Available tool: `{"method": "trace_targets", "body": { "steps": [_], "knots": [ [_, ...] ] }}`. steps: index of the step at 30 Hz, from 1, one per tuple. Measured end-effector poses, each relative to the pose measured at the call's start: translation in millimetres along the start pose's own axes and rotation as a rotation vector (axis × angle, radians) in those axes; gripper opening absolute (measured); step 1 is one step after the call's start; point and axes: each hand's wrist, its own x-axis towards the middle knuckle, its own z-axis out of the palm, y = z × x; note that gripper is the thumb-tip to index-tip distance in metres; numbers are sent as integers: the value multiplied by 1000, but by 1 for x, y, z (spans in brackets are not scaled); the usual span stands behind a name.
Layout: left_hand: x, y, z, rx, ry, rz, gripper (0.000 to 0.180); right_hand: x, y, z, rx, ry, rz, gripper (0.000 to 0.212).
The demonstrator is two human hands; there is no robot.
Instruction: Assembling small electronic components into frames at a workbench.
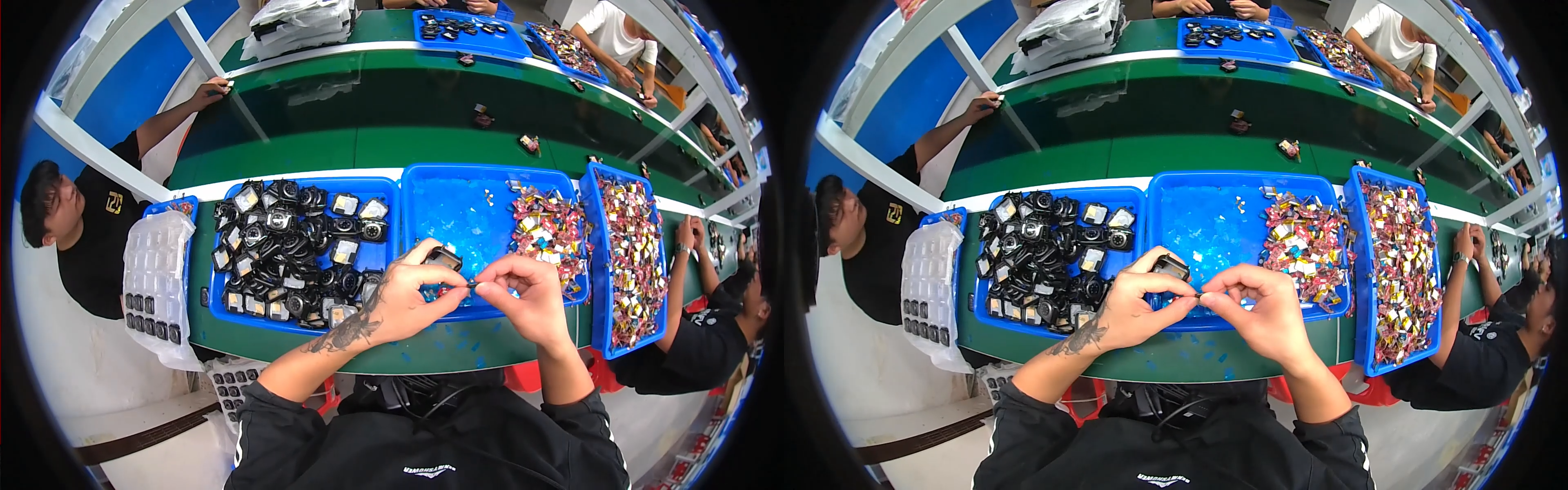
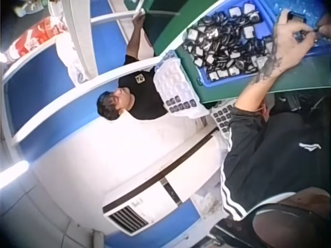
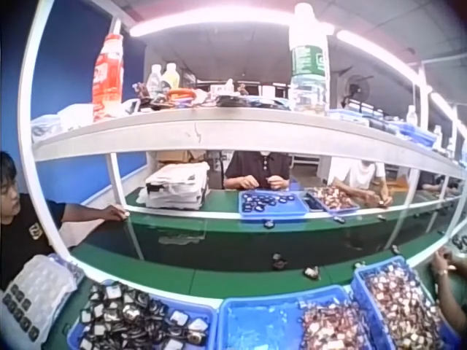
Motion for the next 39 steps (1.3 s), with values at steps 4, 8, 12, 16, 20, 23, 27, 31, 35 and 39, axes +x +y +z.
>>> {"method": "trace_targets", "body": {
  "steps": [4, 8, 12, 16, 20, 23, 27, 31, 35, 39],
  "knots": [
    [0, -1, 2, 19, 23, 33, 10, -1, 4, 3, 126, -2, 35, 5],
    [-2, -3, 5, 63, 26, 55, 11, 5, 9, 2, 173, -105, 126, 8],
    [0, -5, 6, 252, 80, 132, 12, 24, 29, -7, 355, -311, 289, 17],
    [-1, -2, 9, 384, 115, 201, 10, 24, 48, 5, -86, 41, 56, 8],
    [-5, -19, 12, -68, 146, -164, 10, 26, 37, 15, -389, 198, -148, 26],
    [-4, -28, 15, -213, 189, -213, 10, 15, 33, 18, -216, 223, -139, 30],
    [-3, -25, 18, -237, 152, -170, 15, 14, 34, 26, -86, 176, -197, 16],
    [-2, -14, 15, -411, 162, -201, 31, 10, 26, 29, 15, 420, -228, 11],
    [-1, -16, 13, -668, 149, -209, 43, 11, 5, 33, -353, 217, -260, 13],
    [-4, -21, 19, -626, 131, -190, 41, 17, 3, 45, -430, 281, -346, 15]
  ]
}}
